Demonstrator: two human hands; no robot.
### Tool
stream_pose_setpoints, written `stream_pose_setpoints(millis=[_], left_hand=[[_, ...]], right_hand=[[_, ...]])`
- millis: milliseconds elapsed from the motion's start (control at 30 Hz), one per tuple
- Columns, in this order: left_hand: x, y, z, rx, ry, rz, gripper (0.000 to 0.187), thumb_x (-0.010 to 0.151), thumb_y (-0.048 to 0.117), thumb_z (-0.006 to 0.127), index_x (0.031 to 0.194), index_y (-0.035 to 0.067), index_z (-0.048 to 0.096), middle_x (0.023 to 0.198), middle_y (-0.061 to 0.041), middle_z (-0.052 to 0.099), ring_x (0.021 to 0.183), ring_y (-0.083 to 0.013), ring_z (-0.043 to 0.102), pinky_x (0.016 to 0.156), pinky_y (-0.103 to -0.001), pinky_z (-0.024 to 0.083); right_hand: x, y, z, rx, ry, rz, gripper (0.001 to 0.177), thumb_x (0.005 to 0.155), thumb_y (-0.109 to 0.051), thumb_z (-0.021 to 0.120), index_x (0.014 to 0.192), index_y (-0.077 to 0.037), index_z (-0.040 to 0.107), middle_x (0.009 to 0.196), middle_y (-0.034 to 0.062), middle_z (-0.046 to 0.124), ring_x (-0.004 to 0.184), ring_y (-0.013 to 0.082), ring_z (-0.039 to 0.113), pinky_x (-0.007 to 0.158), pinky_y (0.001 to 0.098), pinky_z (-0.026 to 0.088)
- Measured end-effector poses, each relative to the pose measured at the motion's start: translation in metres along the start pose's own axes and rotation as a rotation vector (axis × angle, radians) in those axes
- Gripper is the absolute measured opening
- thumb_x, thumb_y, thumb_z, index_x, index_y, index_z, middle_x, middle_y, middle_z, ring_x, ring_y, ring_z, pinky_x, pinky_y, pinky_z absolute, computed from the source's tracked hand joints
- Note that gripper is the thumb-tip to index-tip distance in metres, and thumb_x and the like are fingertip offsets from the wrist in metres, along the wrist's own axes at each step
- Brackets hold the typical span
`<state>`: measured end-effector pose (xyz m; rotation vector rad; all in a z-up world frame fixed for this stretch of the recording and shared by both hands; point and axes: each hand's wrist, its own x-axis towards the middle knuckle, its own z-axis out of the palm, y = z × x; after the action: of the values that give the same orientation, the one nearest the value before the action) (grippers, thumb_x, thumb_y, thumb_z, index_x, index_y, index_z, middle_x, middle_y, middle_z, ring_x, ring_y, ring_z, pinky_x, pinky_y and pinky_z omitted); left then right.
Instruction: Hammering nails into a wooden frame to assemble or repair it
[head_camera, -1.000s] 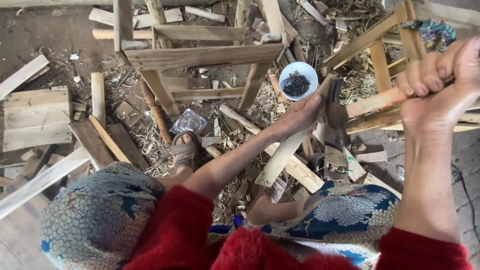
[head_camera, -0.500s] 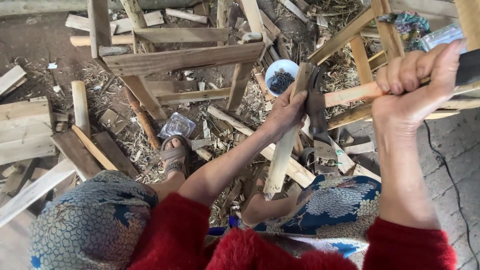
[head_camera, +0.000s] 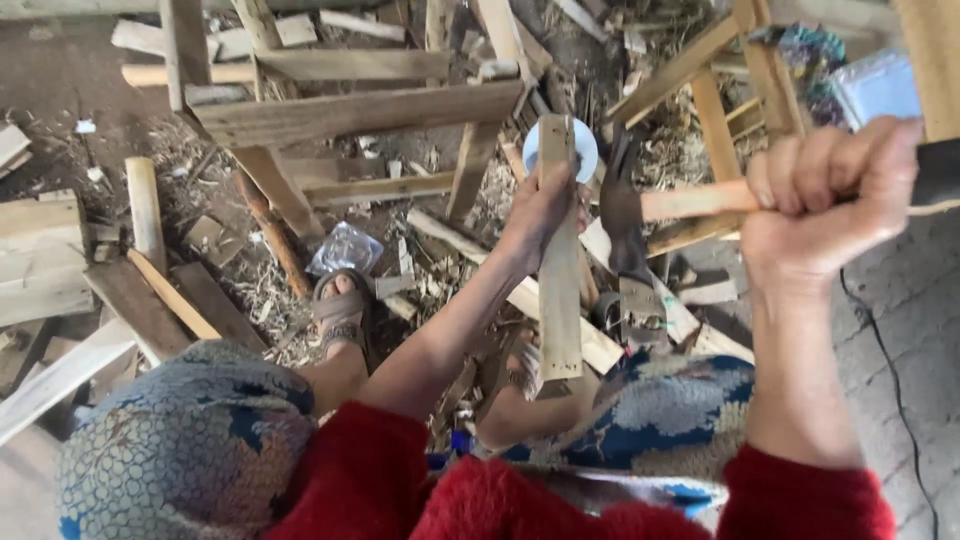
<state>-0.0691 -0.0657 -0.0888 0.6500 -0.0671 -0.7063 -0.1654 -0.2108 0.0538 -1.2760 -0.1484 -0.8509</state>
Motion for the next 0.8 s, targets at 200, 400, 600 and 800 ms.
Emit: stream_pose_setpoints(millis=[200, 400, 600, 800], left_hand=[[0.001, 0.012, -0.001, 0.117, -0.065, -0.283, 0.070, 0.057, 0.054, 0.073, 0.105, 0.005, 0.060, 0.069, -0.004, 0.059, 0.048, -0.0111, 0.055, 0.050, -0.025, 0.054], [0.020, -0.017, -0.020, -0.081, -0.080, -0.375, 0.043, 0.068, 0.008, 0.077, 0.103, -0.001, 0.053, 0.074, -0.007, 0.062, 0.054, -0.0157, 0.059, 0.050, -0.029, 0.055], [0.023, -0.039, -0.027, -0.174, -0.165, -0.356, 0.029, 0.069, -0.002, 0.076, 0.092, 0.004, 0.060, 0.077, -0.006, 0.063, 0.057, -0.0163, 0.060, 0.052, -0.030, 0.058], [0.039, -0.048, -0.050, 0.151, 0.556, -0.597, 0.050, 0.063, -0.008, 0.067, 0.104, 0.008, 0.043, 0.095, -0.007, 0.054, 0.070, -0.0149, 0.053, 0.063, -0.027, 0.048]], right_hand=[[-0.009, -0.009, -0.005, -0.071, -0.043, 0.118, 0.045, 0.098, -0.045, 0.052, 0.064, -0.023, 0.032, 0.052, -0.0084, 0.020, 0.046, 0.0040, 0.019, 0.044, 0.0242, 0.017], [-0.012, -0.008, -0.003, -0.108, -0.086, 0.234, 0.043, 0.095, -0.045, 0.050, 0.065, -0.021, 0.031, 0.053, -0.0084, 0.017, 0.046, 0.0052, 0.012, 0.046, 0.0254, 0.011], [-0.018, 0.003, -0.035, -0.024, -0.234, 0.518, 0.038, 0.095, -0.032, 0.044, 0.060, -0.025, 0.031, 0.050, -0.0108, 0.022, 0.042, 0.0035, 0.021, 0.042, 0.0194, 0.020], [-0.032, -0.004, -0.070, -0.361, 0.139, 0.673, 0.040, 0.089, -0.024, 0.057, 0.057, -0.024, 0.034, 0.045, -0.0110, 0.025, 0.039, 0.0042, 0.020, 0.041, 0.0200, 0.020]])
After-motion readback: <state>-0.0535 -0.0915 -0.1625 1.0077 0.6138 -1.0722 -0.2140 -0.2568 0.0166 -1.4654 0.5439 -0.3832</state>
